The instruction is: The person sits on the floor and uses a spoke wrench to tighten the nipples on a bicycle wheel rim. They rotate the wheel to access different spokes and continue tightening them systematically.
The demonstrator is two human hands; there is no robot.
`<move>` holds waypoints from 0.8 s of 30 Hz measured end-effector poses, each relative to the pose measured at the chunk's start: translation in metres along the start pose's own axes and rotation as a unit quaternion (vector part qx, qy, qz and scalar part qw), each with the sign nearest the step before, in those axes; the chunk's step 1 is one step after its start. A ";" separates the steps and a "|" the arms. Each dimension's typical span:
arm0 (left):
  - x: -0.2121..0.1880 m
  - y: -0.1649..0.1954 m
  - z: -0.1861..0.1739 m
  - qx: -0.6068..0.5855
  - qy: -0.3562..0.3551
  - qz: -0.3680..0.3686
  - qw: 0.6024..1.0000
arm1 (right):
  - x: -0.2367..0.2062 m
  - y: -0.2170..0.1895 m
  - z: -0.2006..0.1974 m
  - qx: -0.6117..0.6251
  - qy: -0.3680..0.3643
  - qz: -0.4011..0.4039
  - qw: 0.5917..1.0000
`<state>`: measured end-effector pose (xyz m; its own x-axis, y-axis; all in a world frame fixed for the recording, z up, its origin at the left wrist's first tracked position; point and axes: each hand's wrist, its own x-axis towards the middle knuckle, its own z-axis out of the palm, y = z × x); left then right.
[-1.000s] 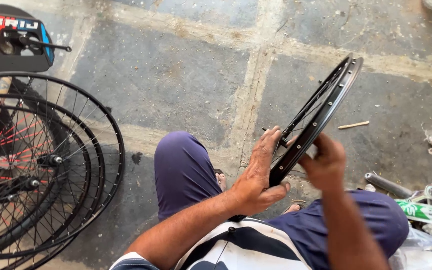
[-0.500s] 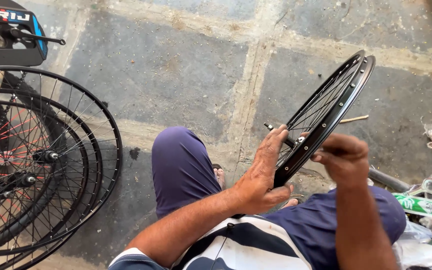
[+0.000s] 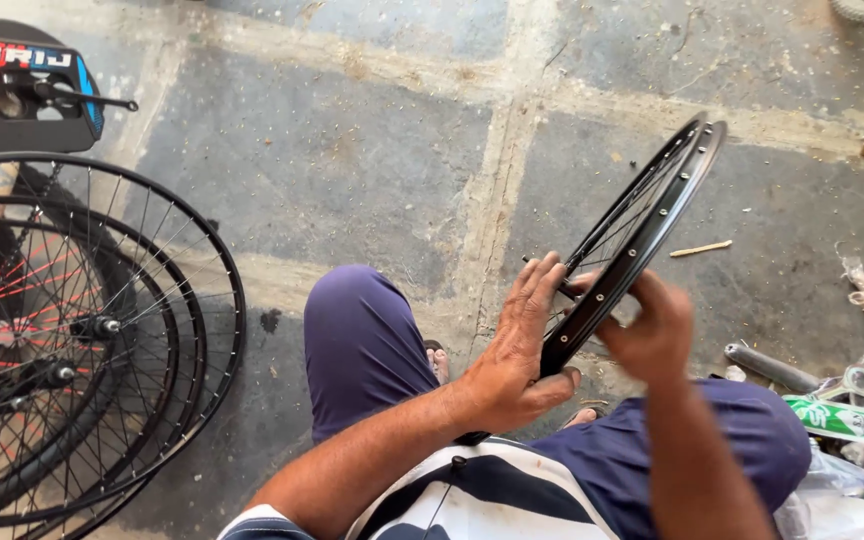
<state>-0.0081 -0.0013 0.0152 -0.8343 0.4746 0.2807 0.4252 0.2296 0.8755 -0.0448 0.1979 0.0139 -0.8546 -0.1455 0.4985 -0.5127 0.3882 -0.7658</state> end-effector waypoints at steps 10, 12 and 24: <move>-0.001 -0.006 0.002 0.037 0.001 0.006 0.999 | -0.025 0.052 0.053 -0.063 0.158 -0.121 0.978; 0.002 -0.006 -0.003 0.025 0.001 -0.005 1.000 | -0.026 0.057 0.056 -0.043 0.171 -0.036 0.984; 0.000 -0.008 -0.005 -0.023 -0.012 -0.033 0.999 | -0.013 0.050 -0.002 0.296 -0.053 0.113 0.947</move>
<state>-0.0138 -0.0075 0.0100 -0.8510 0.4803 0.2125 0.3521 0.2217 0.9093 -0.0590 0.2209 -0.0305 -0.9352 -0.2225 0.2754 -0.2454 -0.1536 -0.9572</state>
